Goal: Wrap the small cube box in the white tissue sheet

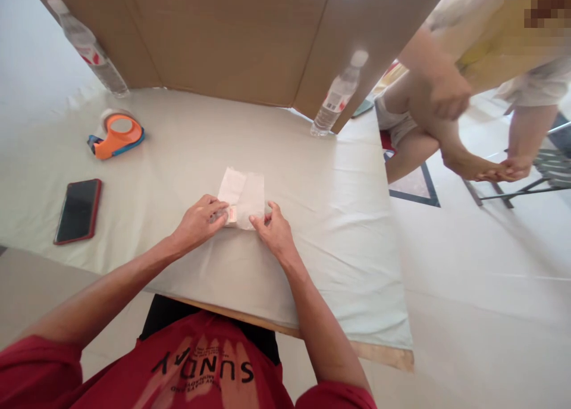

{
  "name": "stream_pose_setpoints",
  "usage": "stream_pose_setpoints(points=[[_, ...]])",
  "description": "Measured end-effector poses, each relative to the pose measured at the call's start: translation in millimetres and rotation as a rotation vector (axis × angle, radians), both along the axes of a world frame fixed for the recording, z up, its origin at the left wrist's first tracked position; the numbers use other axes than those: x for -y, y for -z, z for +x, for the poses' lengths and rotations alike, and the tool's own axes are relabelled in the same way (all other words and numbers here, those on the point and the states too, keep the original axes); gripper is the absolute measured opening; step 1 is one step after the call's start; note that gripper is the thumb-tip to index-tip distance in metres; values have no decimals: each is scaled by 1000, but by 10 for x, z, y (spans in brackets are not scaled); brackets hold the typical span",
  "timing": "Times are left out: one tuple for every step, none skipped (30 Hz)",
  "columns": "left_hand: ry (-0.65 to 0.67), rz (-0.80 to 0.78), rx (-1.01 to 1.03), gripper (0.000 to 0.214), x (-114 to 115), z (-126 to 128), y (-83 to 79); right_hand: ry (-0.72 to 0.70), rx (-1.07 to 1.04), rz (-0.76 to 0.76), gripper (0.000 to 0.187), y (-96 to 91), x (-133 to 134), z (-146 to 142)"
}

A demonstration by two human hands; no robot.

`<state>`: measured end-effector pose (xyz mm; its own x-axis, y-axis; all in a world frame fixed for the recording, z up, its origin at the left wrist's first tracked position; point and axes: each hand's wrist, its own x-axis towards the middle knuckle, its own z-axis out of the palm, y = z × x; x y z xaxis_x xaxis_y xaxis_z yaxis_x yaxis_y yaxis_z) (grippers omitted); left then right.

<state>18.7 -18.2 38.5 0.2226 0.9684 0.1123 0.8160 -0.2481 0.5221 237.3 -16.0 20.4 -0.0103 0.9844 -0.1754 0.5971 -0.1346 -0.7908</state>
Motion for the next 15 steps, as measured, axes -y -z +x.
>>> stream_pose_setpoints(points=[[-5,27,-12,26,10,5,5,1,-2,12,71,14,-21,-13],[-5,58,-25,25,15,8,7,2,1,23,72,23,-40,-26],[-1,88,-40,24,17,9,7,3,5,33,74,27,-57,-42],[4,116,-58,23,17,9,3,2,8,41,75,29,-74,-62],[10,135,-77,22,16,9,-3,1,6,48,76,28,-91,-88],[15,147,-96,22,14,9,-11,1,1,53,77,28,-107,-119],[19,153,-115,21,12,9,-21,5,-6,58,78,28,-124,-153],[23,153,-132,21,9,9,-32,14,-10,66,79,32,-140,-187],[26,148,-148,21,6,10,-44,27,-8,77,79,38,-155,-220],[32,136,-161,20,1,10,-57,40,2,92,80,48,-169,-249],[41,119,-174,20,-4,11,-70,50,20,107,80,59,-179,-273],[53,97,-186,20,-10,13,-84,54,43,121,81,71,-187,-293],[67,72,-197,21,-18,15,-98,52,66,134,80,82,-190,-307],[81,48,-207,21,-26,18,-112,46,87,144,79,91,-191,-319],[96,29,-216,22,-35,23,-127,41,106,154,78,96,-189,-329]])
